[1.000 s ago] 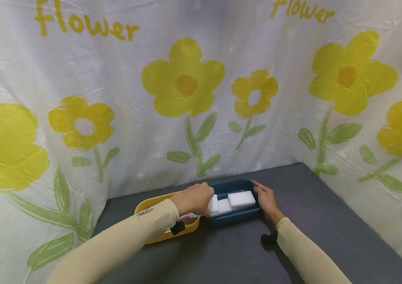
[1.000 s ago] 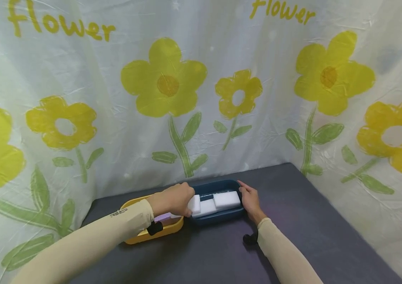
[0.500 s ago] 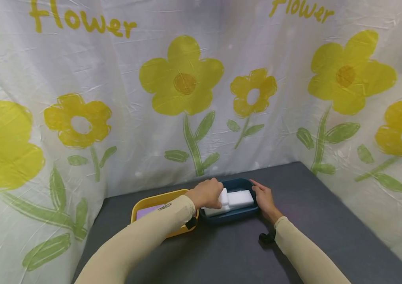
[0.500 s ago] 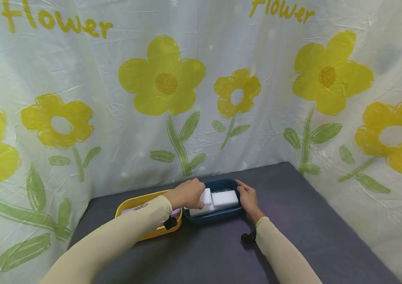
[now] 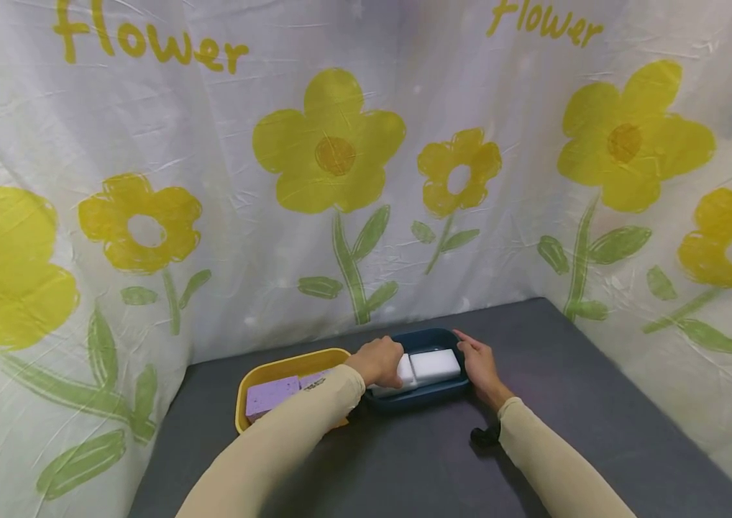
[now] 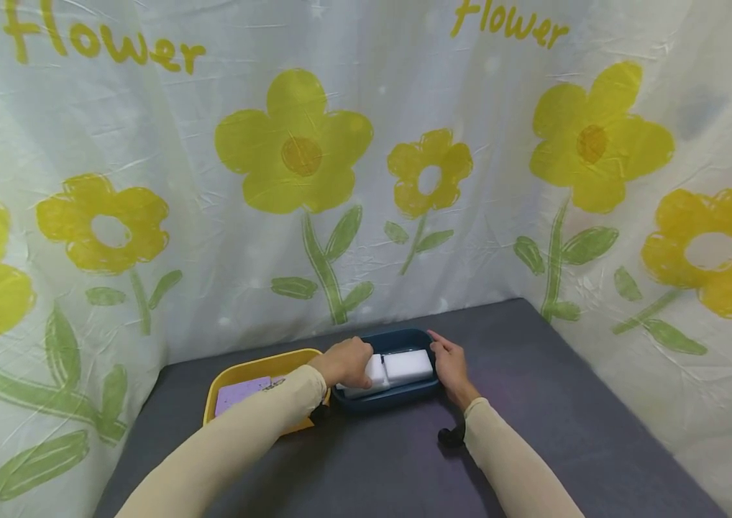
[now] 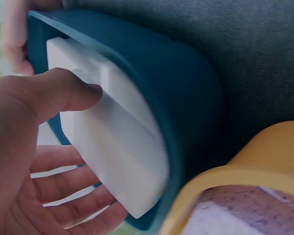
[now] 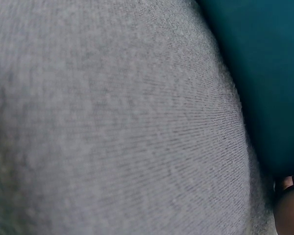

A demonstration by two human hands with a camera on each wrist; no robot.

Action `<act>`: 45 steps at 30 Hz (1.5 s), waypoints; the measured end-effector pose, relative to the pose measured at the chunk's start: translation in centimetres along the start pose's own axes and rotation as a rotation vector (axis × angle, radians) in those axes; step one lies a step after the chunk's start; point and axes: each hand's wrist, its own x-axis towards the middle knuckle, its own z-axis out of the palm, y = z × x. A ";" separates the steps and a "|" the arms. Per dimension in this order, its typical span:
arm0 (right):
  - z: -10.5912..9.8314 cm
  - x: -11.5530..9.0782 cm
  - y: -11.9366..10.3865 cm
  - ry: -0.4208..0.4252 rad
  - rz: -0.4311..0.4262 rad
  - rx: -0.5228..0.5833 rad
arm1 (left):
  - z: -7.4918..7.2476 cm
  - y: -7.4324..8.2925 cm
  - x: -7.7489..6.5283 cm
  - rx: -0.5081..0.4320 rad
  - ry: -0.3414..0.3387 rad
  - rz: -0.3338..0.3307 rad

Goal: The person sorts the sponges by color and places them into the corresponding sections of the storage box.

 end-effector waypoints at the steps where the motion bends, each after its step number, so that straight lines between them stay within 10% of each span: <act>1: 0.0 0.0 0.0 -0.004 -0.001 0.009 | 0.2 -0.2 0.2 -0.002 0.001 -0.006; 27: 1.2 1.0 0.3 -0.029 0.007 0.020 | 5.3 -3.7 1.5 -0.026 0.150 0.000; 45: -2.1 1.3 -0.5 -0.085 0.031 -0.099 | 2.6 -3.6 -3.4 -0.150 0.381 -0.094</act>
